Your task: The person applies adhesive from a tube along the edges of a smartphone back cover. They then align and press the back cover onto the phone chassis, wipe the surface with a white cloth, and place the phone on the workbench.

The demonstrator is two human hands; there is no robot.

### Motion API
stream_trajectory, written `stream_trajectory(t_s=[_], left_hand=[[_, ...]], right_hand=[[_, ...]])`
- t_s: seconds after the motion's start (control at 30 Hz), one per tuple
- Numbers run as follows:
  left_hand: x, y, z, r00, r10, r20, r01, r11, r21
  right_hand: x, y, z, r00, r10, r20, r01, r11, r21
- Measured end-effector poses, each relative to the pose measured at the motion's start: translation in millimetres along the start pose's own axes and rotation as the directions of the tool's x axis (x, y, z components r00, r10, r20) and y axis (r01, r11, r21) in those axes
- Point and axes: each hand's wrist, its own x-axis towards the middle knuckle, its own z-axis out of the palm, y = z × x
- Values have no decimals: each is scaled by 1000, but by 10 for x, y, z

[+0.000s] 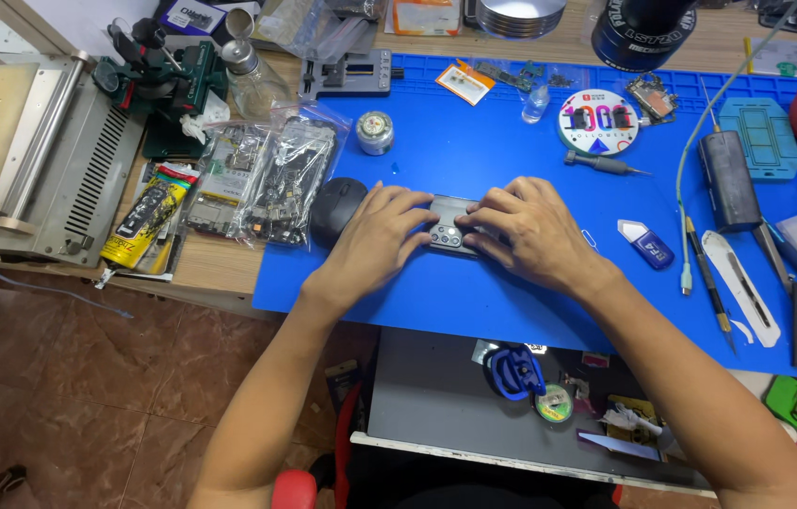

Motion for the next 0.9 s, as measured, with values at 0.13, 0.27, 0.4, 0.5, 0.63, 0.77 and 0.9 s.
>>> stream_trajectory(t_s=[0.13, 0.27, 0.4, 0.5, 0.63, 0.77, 0.9], left_hand=[[-13, 14, -9, 999, -47, -17, 48, 999, 21], [7, 79, -119, 998, -61, 8, 60, 989, 135], [133, 127, -80, 999, -34, 34, 28, 985, 171], [192, 166, -30, 999, 36, 37, -41, 988, 148], [168, 209, -53, 998, 56, -3, -55, 986, 157], [156, 284, -49, 1000, 8, 23, -10, 995, 97], [141, 341, -10, 998, -61, -25, 63, 994, 94]], right_hand=[[-13, -12, 14, 1000, 8, 0, -8, 1000, 19], [-22, -10, 44, 1000, 0, -28, 1, 1000, 19], [-20, -46, 16, 998, 29, -53, -29, 999, 14], [-69, -3, 107, 997, 17, -70, -18, 1000, -20], [-66, -52, 51, 996, 41, -82, -41, 999, 1], [-98, -52, 85, 995, 63, -73, -62, 998, 23], [-134, -68, 135, 993, 78, -88, -76, 997, 24]])
